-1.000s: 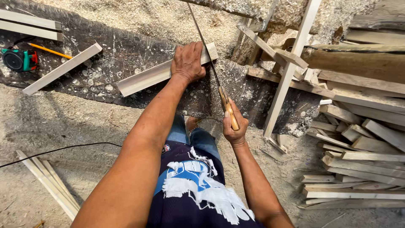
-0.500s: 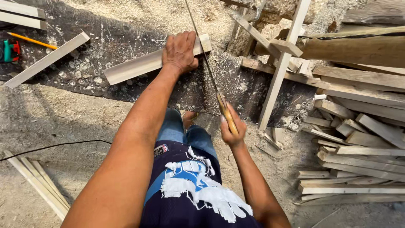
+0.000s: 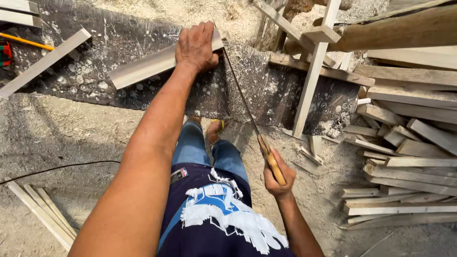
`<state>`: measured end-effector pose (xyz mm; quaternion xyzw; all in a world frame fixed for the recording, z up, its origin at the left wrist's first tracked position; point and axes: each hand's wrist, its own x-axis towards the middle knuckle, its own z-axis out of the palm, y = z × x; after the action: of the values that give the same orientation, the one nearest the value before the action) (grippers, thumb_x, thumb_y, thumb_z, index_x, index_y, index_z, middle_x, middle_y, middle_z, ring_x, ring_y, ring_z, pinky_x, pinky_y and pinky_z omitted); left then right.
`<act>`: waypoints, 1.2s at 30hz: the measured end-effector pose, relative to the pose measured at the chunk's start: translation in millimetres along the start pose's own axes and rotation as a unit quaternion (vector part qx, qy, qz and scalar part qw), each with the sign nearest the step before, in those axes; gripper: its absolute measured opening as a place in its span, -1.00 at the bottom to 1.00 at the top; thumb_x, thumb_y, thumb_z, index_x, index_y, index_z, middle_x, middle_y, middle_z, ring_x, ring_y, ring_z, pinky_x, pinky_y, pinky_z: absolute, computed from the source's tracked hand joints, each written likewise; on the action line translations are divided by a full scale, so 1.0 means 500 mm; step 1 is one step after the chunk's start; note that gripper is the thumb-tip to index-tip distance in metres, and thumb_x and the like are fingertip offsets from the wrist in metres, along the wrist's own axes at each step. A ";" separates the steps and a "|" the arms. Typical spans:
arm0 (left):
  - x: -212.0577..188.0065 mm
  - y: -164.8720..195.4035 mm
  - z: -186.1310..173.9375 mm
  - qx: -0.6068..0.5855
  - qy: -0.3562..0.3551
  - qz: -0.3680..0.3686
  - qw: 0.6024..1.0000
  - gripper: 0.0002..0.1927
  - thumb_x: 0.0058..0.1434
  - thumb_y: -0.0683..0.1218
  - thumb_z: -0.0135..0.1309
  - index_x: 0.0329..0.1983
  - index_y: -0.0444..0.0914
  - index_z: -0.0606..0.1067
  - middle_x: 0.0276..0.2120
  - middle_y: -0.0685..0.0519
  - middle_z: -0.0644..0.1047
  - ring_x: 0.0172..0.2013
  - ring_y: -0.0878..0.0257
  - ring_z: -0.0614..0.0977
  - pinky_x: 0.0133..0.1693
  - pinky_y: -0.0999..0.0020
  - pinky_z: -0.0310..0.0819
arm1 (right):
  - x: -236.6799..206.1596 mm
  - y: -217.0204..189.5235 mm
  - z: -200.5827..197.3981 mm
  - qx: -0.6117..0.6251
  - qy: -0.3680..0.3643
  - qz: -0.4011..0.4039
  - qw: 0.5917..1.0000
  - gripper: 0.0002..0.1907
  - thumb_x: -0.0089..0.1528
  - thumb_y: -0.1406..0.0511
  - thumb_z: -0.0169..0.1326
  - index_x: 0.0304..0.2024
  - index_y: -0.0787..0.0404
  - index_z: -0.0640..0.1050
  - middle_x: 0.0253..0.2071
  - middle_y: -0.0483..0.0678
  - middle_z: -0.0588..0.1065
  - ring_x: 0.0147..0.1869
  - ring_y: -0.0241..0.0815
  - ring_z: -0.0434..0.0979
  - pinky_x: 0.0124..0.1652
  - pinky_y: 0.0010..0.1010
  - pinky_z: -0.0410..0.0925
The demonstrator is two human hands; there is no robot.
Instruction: The person saws a thin wood strip on a workbench, then measures and marks strips using a try square and pencil. They take nails from a wooden compartment box, position the strips into a frame on the bench, and hammer nails to fasten the frame joints.
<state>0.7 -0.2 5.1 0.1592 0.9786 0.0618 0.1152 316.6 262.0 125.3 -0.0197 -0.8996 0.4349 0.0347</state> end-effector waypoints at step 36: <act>-0.512 -0.130 -0.231 -0.336 0.091 -0.115 0.930 -0.83 0.29 -0.01 0.12 -0.25 -0.21 0.59 -0.27 -0.12 0.61 -0.16 -0.14 0.62 -0.13 -0.05 0.49 | 0.233 -0.395 0.342 -0.100 -0.218 -0.168 0.956 -0.45 0.26 0.23 0.20 0.27 0.23 0.44 0.08 0.22 0.43 0.05 0.19 0.55 -0.01 -0.12 0.45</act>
<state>189.1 -154.6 159.2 -0.0089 0.9183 0.3880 0.0785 185.9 13.5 179.5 0.2235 -0.9145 0.3245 -0.0917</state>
